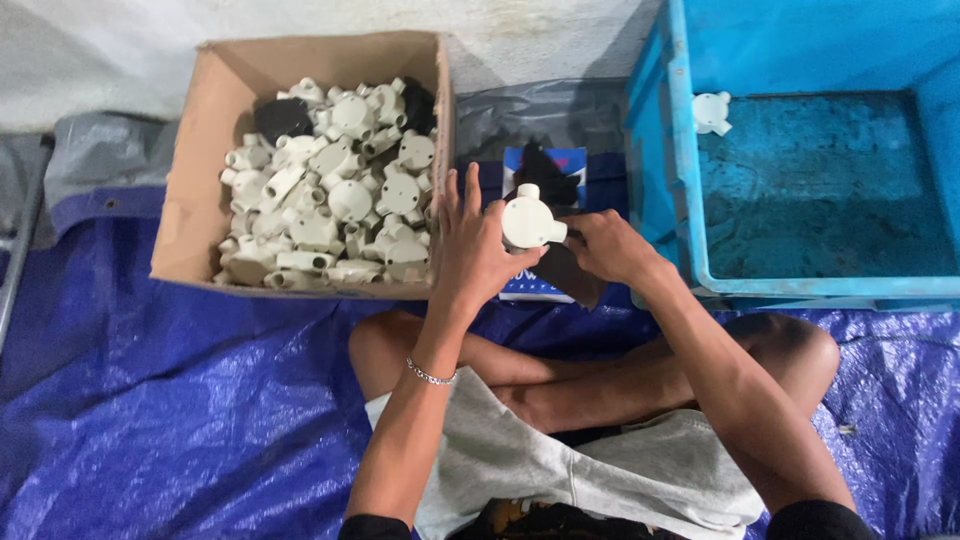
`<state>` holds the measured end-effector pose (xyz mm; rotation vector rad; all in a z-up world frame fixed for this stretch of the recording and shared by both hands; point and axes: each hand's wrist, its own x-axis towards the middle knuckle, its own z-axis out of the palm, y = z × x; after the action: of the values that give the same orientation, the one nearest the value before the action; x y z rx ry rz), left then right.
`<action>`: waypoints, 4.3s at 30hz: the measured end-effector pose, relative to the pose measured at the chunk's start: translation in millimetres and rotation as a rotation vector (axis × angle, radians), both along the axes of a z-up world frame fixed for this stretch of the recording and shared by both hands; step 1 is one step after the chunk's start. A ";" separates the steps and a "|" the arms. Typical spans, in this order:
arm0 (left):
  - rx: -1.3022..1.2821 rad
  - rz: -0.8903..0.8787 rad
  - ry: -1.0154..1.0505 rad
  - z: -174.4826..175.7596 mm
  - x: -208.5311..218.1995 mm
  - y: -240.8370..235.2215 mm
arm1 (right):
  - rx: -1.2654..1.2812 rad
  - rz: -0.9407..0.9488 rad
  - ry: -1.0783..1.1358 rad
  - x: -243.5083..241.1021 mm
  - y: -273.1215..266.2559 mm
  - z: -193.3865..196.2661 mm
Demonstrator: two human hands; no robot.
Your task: The person sits on a blue tarp and cleans white plastic parts using a dark cloth. They pick up a part from a cardboard box, wipe it thoroughly, and place it into a blue plastic bin. This process is repeated for multiple parts.
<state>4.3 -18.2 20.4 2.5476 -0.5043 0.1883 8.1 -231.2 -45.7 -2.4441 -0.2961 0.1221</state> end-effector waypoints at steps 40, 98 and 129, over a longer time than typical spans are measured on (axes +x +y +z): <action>0.685 -0.279 -0.154 -103.7 219.8 -373.9 | -0.242 0.045 -0.323 143.8 -287.0 0.8; 0.250 -0.232 -0.086 -16.7 145.3 -298.0 | -0.281 -0.106 -0.071 115.3 -213.4 91.8; 0.469 0.372 0.185 -111.3 131.8 141.0 | -0.552 0.382 -0.371 189.1 224.6 -76.0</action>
<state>136.1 122.8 -90.9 3.0627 0.0098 -0.0433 197.2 -6.6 -121.7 -2.9170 -1.0095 -0.1041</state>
